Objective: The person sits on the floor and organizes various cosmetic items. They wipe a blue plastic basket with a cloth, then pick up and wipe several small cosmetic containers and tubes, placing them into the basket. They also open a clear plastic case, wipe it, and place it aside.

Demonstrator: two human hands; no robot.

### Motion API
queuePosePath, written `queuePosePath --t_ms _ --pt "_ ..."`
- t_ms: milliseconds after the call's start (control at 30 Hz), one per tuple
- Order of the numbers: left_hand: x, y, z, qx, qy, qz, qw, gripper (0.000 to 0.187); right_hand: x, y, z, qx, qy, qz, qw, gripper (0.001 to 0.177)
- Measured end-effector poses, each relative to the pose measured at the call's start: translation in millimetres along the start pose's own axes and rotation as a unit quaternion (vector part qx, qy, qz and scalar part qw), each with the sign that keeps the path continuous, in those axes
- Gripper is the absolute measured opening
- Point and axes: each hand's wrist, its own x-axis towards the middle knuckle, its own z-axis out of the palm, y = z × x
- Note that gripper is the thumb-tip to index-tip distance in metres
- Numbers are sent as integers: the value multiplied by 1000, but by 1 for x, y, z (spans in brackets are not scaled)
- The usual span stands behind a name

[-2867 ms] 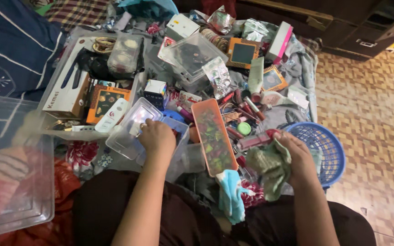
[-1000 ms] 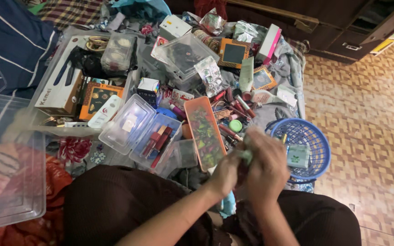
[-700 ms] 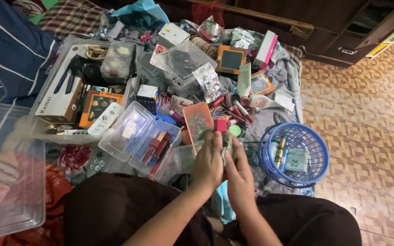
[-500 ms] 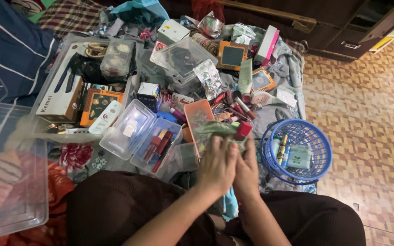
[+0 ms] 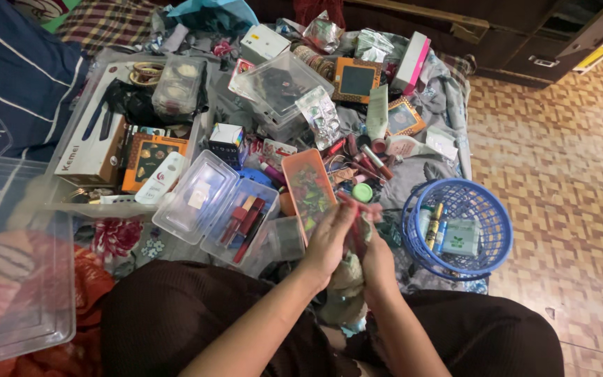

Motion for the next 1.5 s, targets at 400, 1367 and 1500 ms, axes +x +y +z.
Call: queuePosePath --t_ms 400,1367,1500 --pt "5 -10 -19 -242 53 -140 959 46 -49 -37 34 -469 22 -512 720 52" --pt "10 61 -118 735 287 -56 612 41 2 -36 -84 -575 59 -271 770 45" --pt "9 56 -123 753 305 -136 567 46 23 -7 -106 -629 24 -277 726 51"
